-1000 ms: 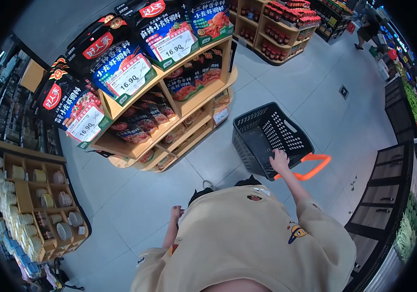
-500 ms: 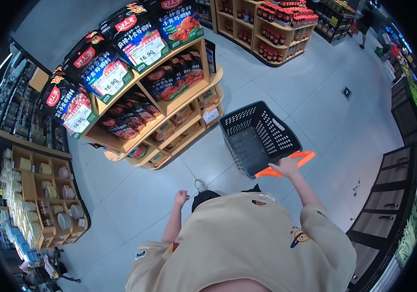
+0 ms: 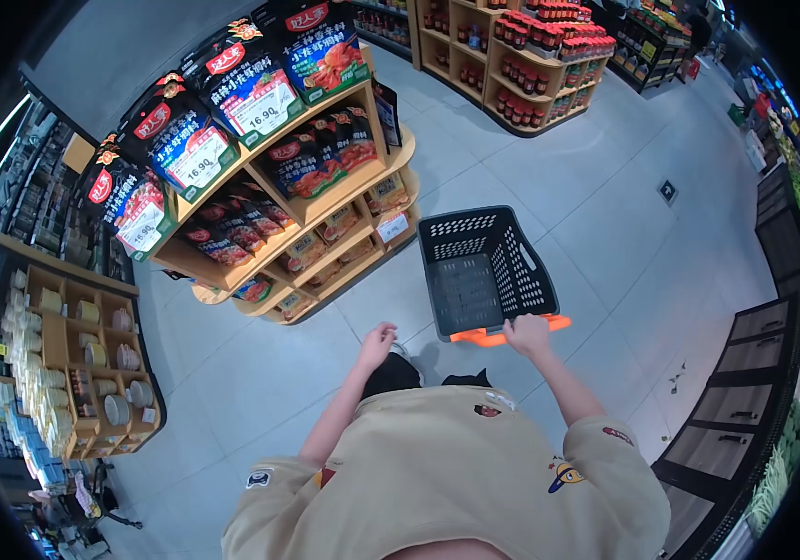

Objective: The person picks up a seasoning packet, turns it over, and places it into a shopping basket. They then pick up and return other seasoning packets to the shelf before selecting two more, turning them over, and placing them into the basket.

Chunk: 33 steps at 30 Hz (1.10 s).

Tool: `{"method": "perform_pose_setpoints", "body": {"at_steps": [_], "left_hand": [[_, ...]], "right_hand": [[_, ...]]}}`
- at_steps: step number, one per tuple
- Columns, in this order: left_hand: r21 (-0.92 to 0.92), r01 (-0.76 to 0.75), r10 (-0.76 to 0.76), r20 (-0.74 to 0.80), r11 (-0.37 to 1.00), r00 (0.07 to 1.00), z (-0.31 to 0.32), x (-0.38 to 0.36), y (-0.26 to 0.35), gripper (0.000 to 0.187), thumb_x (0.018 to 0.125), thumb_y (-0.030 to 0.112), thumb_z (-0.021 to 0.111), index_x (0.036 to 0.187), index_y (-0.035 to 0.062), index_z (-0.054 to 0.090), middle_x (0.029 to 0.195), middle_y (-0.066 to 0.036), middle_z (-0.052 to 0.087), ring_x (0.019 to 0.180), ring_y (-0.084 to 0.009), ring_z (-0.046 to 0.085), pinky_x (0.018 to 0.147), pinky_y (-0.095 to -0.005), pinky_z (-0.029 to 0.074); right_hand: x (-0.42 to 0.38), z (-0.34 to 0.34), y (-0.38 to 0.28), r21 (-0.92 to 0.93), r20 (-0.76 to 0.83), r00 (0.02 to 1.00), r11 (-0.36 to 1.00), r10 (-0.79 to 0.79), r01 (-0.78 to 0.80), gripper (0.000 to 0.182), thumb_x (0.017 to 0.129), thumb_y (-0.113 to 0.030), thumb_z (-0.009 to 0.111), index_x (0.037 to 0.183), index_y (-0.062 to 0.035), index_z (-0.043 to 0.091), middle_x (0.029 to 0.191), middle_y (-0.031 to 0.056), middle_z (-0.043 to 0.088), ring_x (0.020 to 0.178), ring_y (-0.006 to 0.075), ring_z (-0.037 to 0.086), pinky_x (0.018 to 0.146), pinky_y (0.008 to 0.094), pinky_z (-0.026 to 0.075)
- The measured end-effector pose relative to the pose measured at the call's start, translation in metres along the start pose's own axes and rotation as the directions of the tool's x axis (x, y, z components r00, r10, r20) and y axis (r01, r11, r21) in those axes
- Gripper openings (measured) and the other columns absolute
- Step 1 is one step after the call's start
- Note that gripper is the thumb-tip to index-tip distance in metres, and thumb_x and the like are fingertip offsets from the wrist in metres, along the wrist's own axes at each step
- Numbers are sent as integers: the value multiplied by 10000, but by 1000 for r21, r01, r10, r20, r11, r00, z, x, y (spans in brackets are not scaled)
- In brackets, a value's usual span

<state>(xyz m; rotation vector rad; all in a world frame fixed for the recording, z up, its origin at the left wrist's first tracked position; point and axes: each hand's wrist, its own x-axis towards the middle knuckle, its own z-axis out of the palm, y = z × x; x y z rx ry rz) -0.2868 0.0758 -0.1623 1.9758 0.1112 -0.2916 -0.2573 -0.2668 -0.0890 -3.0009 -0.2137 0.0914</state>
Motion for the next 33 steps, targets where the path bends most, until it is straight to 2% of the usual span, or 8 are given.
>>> {"method": "perform_pose_setpoints", "body": {"at_steps": [4, 9, 10, 12, 17, 20, 22, 33], "left_hand": [[73, -306, 295, 132, 949, 946, 48, 34, 106, 182, 797, 114, 466, 931, 17, 541, 853, -151, 572, 799, -258, 568, 699, -326, 449], [377, -618, 555, 273, 690, 786, 101, 90, 141, 209, 831, 168, 406, 854, 12, 543, 831, -146, 573, 782, -292, 558, 642, -371, 458], [369, -626, 562, 277, 687, 780, 108, 102, 140, 209, 831, 168, 406, 854, 12, 543, 831, -146, 573, 782, -292, 558, 642, -371, 458], [565, -531, 217, 530, 632, 820, 121, 125, 133, 251, 836, 207, 371, 823, 33, 551, 728, -125, 586, 695, -305, 571, 587, -403, 463], [531, -645, 308, 589, 549, 747, 125, 160, 129, 228, 822, 214, 393, 873, 58, 551, 657, -105, 584, 641, -291, 577, 536, -416, 452], [413, -641, 315, 622, 647, 717, 125, 174, 123, 223, 799, 200, 433, 928, 51, 538, 657, -110, 573, 646, -288, 566, 549, -409, 445], [413, -755, 608, 449, 509, 655, 128, 185, 117, 238, 781, 182, 456, 959, 41, 526, 668, -110, 559, 656, -288, 550, 568, -405, 437], [369, -598, 499, 334, 711, 800, 118, 289, 144, 229, 785, 185, 415, 701, 38, 570, 667, -137, 562, 661, -327, 536, 597, -438, 417]], "right_hand": [[21, 8, -15, 49, -9, 1000, 999, 4, -4, 407, 712, -351, 453, 546, -11, 602, 521, 160, 549, 497, 299, 560, 493, 400, 440], [50, 8, -29, 61, -78, 995, 997, 57, -53, 372, 691, -325, 455, 546, -18, 607, 513, 162, 550, 483, 298, 560, 478, 399, 441], [57, 7, -30, 85, -87, 994, 995, 67, -59, 368, 692, -313, 453, 534, -14, 599, 503, 163, 540, 481, 301, 555, 482, 401, 440], [65, 5, -30, 101, -93, 992, 992, 87, -77, 365, 692, -301, 452, 523, -10, 592, 492, 163, 530, 479, 305, 550, 485, 403, 439], [93, -1, -27, 78, -43, 989, 988, 139, -136, 356, 689, -287, 453, 515, -8, 591, 494, 168, 534, 464, 301, 550, 476, 400, 436], [114, -1, -24, 52, -20, 984, 983, 178, -177, 360, 701, -293, 442, 529, -20, 602, 503, 160, 544, 474, 297, 557, 482, 399, 439], [128, -3, -21, 33, 10, 979, 978, 204, -204, 367, 712, -301, 432, 543, -30, 611, 511, 150, 553, 486, 294, 563, 490, 398, 442], [237, -12, -4, 34, -138, 975, 985, 173, -170, 356, 708, -272, 457, 491, -22, 587, 469, 158, 528, 457, 289, 556, 472, 381, 449]]}}
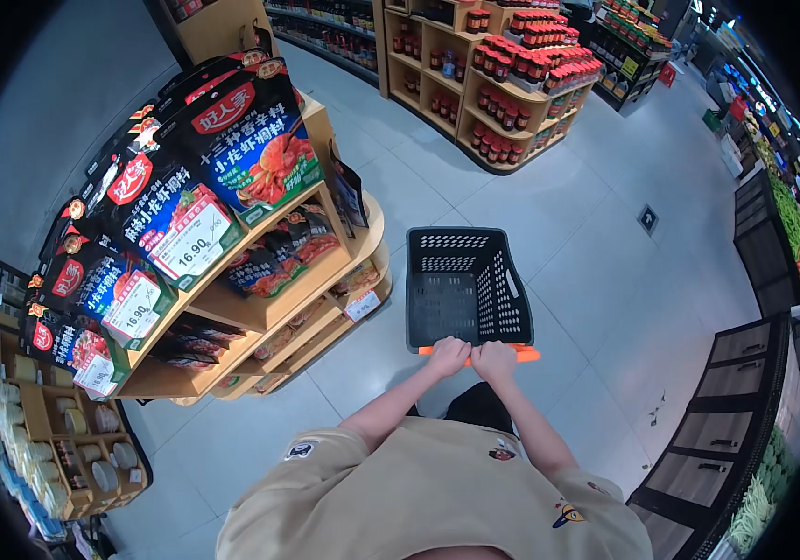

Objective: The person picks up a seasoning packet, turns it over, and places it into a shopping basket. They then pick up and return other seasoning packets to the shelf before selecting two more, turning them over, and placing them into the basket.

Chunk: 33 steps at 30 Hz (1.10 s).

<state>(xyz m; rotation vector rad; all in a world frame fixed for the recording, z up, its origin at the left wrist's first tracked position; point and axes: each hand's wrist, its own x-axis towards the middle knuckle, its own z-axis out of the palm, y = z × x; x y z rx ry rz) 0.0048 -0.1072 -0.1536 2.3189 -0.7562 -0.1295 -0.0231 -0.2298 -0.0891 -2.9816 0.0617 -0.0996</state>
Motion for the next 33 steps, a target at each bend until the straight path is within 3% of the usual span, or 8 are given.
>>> {"method": "perform_pose_setpoints", "body": {"at_steps": [4, 7, 13, 15, 19, 21, 26, 33], "left_hand": [[-149, 144, -158, -86, 978, 984, -9, 41, -16, 275, 741, 203, 401, 587, 52, 573, 644, -158, 567, 671, -333, 543, 635, -440, 414], [-177, 183, -197, -63, 967, 978, -28, 70, -27, 281, 740, 219, 405, 609, 48, 586, 660, -160, 572, 675, -334, 549, 650, -444, 427], [-19, 277, -278, -132, 961, 952, -48, 133, -39, 284, 739, 237, 422, 612, 55, 599, 624, -161, 567, 619, -334, 558, 594, -439, 445], [46, 342, -339, -60, 939, 939, -57, 148, -28, 307, 757, 275, 431, 640, 65, 623, 620, -158, 571, 620, -326, 564, 588, -425, 457], [133, 447, -446, -40, 884, 894, -46, 175, -7, 354, 774, 352, 442, 638, 94, 642, 584, -139, 574, 596, -298, 575, 562, -399, 462], [117, 498, -491, -85, 859, 867, -45, 176, -2, 360, 771, 359, 445, 626, 94, 641, 580, -136, 575, 593, -294, 576, 562, -396, 462], [76, 593, -570, -200, 802, 797, -39, 174, 5, 365, 759, 370, 463, 604, 91, 641, 580, -134, 578, 596, -291, 578, 575, -391, 464], [6, 588, -574, -209, 809, 792, -35, 174, 4, 344, 741, 354, 478, 604, 83, 641, 591, -135, 583, 604, -293, 580, 591, -381, 469]], "right_hand": [[47, 4, 7, 44, 8, 999, 998, -52, 52, 357, 709, -265, 454, 481, -23, 582, 466, 161, 525, 461, 290, 560, 482, 388, 452], [85, 10, 10, 112, 10, 998, 992, -68, 66, 351, 711, -259, 449, 489, -21, 582, 481, 162, 536, 472, 296, 565, 497, 397, 457], [166, 10, 46, 247, 148, 948, 939, -282, 241, 462, 784, -359, 404, 578, 3, 604, 578, 185, 571, 569, 325, 584, 546, 410, 465], [187, 2, 65, 158, 348, 902, 965, -255, 211, 498, 799, -400, 374, 634, -1, 622, 657, 199, 593, 629, 322, 596, 605, 416, 469], [213, 5, 94, 206, 372, 859, 934, -352, 293, 512, 799, -410, 355, 670, 3, 628, 684, 200, 599, 665, 324, 599, 639, 417, 467], [219, 1, 92, 190, 423, 851, 949, -311, 253, 513, 798, -411, 352, 681, 5, 630, 687, 197, 601, 694, 322, 600, 657, 411, 467], [223, -3, 95, 150, 407, 824, 919, -394, 365, 513, 796, -409, 352, 680, 8, 628, 680, 201, 599, 673, 331, 599, 635, 412, 471], [231, 1, 95, 126, 442, 804, 915, -397, 383, 537, 802, -421, 347, 696, 29, 621, 674, 213, 593, 683, 349, 596, 646, 421, 470]]}}
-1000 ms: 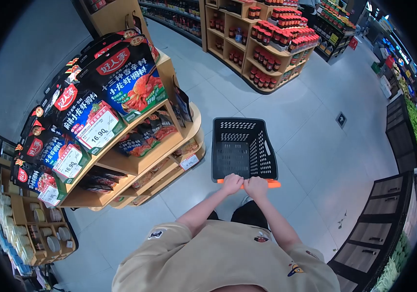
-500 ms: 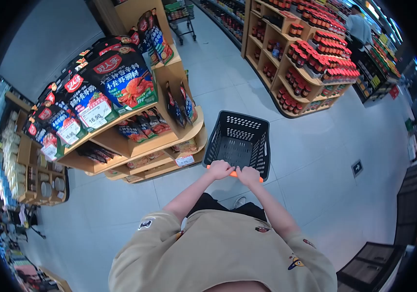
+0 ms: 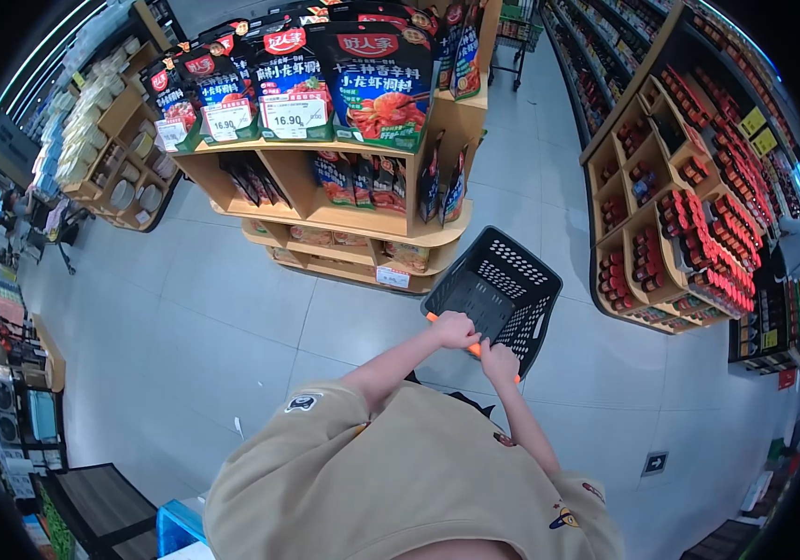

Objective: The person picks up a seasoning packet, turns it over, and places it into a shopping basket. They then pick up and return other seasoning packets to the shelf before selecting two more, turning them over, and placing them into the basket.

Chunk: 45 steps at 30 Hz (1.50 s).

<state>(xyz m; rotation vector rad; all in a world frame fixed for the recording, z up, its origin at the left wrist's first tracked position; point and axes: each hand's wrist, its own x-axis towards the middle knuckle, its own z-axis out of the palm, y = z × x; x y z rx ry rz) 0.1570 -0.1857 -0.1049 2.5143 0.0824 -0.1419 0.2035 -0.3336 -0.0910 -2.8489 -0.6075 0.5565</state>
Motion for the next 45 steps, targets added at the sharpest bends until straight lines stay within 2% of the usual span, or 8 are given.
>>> {"method": "perform_pose_setpoints", "body": {"at_steps": [4, 7, 16, 25, 27, 38, 44, 45], "left_hand": [[19, 13, -13, 13, 1000, 1000, -2, 0, 1, 334, 731, 344, 481, 596, 82, 639, 602, -136, 587, 613, -290, 582, 598, -379, 470], [10, 17, -17, -4, 1000, 1000, -2, 0, 2, 328, 727, 338, 481, 597, 82, 639, 598, -138, 585, 616, -289, 583, 601, -379, 471], [-16, -14, 14, -2, 1000, 1000, -1, 0, -1, 320, 721, 331, 480, 601, 82, 640, 595, -138, 584, 605, -293, 582, 596, -389, 472], [-3, -9, 9, -7, 1000, 1000, 5, -19, 2, 296, 714, 316, 491, 590, 88, 634, 560, -129, 571, 571, -297, 572, 534, -390, 458], [-8, -14, 14, 9, 1000, 1000, 4, -24, 1, 295, 714, 316, 491, 591, 89, 634, 561, -129, 571, 572, -297, 573, 535, -391, 458], [-59, -45, 47, 35, 997, 998, 1, -22, -6, 329, 709, 345, 480, 586, 81, 632, 588, -141, 580, 589, -299, 582, 570, -391, 471], [-99, -96, 99, 30, 990, 995, -2, -8, -11, 353, 715, 350, 469, 568, 65, 616, 584, -150, 576, 590, -302, 580, 568, -397, 471], [-95, -97, 99, 12, 991, 995, -3, -4, -11, 358, 718, 350, 466, 564, 62, 613, 582, -150, 576, 591, -301, 581, 571, -398, 471]], "right_hand": [[4, 8, 3, -9, -2, 999, 999, -53, 53, 534, 812, -404, 327, 677, 30, 606, 679, 228, 584, 678, 365, 586, 652, 434, 459], [5, 8, 4, 15, 28, 999, 1000, -16, 16, 525, 812, -403, 327, 684, 23, 608, 693, 222, 587, 676, 363, 584, 647, 434, 457], [0, 10, 1, 11, -87, 996, 1000, -4, 5, 519, 789, -402, 371, 635, 31, 612, 642, 220, 584, 652, 353, 595, 624, 416, 474], [-15, 23, 2, -11, -49, 999, 1000, 10, -10, 530, 806, -398, 334, 653, 27, 609, 680, 225, 584, 676, 362, 586, 634, 430, 464], [-20, 26, 1, -24, -92, 996, 1000, -18, 16, 500, 790, -398, 382, 622, 12, 614, 601, 203, 577, 607, 352, 588, 602, 424, 468], [-18, 33, 1, -39, -113, 993, 998, 36, -41, 487, 787, -387, 403, 608, 18, 606, 580, 204, 568, 585, 344, 587, 572, 427, 466], [-10, 20, -8, -50, -99, 990, 993, 104, -110, 473, 796, -361, 376, 623, 14, 606, 644, 206, 575, 639, 349, 576, 614, 433, 453], [-6, 20, -7, -43, -153, 985, 995, 81, -88, 471, 787, -365, 396, 597, 14, 601, 602, 202, 567, 601, 343, 578, 584, 428, 458]]}}
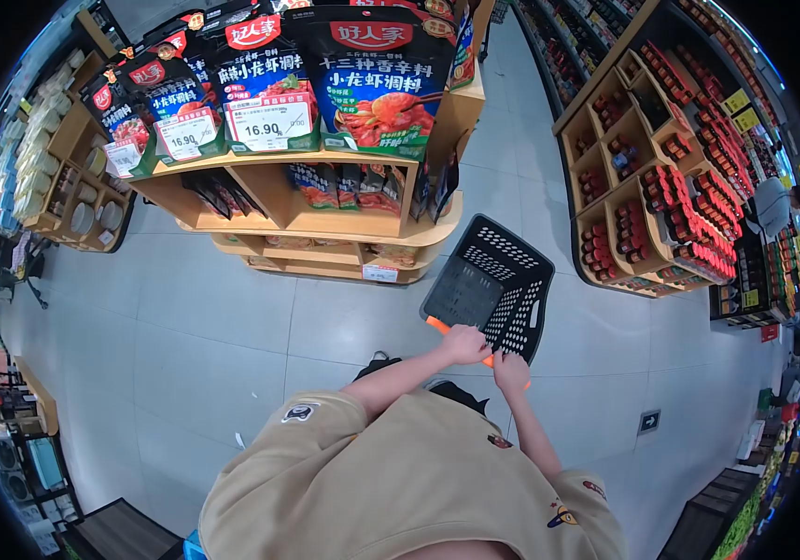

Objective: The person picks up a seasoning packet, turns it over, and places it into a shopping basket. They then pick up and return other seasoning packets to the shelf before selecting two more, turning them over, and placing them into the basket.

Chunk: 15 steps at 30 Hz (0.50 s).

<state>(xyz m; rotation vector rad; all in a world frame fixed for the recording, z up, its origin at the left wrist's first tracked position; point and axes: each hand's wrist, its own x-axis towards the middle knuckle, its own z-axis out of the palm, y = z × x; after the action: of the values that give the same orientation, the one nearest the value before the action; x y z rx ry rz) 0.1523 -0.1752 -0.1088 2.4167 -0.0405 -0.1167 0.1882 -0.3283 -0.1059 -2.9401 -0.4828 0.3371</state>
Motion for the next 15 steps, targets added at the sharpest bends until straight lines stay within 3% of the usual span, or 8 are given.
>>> {"method": "perform_pose_setpoints", "body": {"at_steps": [7, 15], "left_hand": [[22, -12, 10, 59, 1000, 998, -9, 17, -5, 364, 724, 355, 474, 576, 52, 611, 599, -136, 586, 604, -289, 587, 576, -396, 472], [-1, -33, 33, 38, 999, 999, -17, 42, -12, 334, 718, 338, 494, 566, 67, 617, 567, -136, 573, 576, -295, 579, 558, -392, 468]], "right_hand": [[12, -3, -2, 16, -87, 996, 999, -34, 35, 443, 771, -344, 435, 545, -1, 600, 535, 191, 549, 530, 334, 570, 534, 418, 459], [34, -12, -7, 14, -70, 997, 999, 31, -30, 431, 769, -331, 437, 541, -5, 605, 520, 186, 543, 517, 332, 567, 524, 414, 458]]}}
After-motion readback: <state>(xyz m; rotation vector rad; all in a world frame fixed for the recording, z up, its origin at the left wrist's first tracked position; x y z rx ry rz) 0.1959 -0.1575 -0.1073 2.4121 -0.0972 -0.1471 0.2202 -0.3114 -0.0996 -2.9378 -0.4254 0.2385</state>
